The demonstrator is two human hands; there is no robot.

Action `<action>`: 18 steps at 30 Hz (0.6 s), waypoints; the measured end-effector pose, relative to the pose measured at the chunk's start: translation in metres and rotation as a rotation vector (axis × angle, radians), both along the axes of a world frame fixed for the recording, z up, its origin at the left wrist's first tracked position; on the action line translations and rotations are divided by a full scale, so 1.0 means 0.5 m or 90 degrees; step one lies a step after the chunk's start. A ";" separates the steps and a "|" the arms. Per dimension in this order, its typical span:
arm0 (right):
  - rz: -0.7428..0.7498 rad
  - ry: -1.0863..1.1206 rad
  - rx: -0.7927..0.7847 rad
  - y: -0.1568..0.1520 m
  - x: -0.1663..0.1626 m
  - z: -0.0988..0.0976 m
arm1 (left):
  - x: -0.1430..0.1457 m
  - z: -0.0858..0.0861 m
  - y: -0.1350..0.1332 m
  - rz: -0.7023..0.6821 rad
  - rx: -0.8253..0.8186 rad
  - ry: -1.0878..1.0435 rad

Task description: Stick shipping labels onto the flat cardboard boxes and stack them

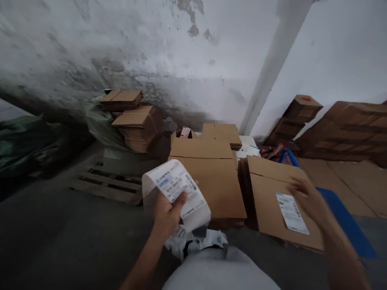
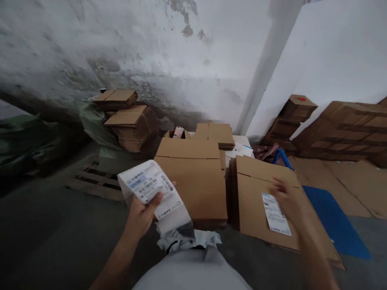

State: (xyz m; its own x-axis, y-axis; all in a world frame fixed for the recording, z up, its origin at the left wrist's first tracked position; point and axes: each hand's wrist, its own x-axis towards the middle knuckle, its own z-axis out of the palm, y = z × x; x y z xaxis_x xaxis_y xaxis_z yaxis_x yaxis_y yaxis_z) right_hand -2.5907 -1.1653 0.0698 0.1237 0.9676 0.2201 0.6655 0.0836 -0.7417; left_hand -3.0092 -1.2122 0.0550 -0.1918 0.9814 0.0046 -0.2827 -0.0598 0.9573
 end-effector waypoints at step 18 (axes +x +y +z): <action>0.636 0.122 0.140 -0.023 -0.526 0.072 | -0.102 -0.023 -0.026 0.182 -0.194 -0.381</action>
State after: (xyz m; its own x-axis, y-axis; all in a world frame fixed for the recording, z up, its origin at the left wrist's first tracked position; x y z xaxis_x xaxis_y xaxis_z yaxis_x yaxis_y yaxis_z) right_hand -2.8536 -1.1770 0.1057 -0.6607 0.5887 0.4656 0.0912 0.6787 -0.7287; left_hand -3.0602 -1.2254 0.0434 -0.3247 0.8337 -0.4466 -0.7762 0.0349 0.6295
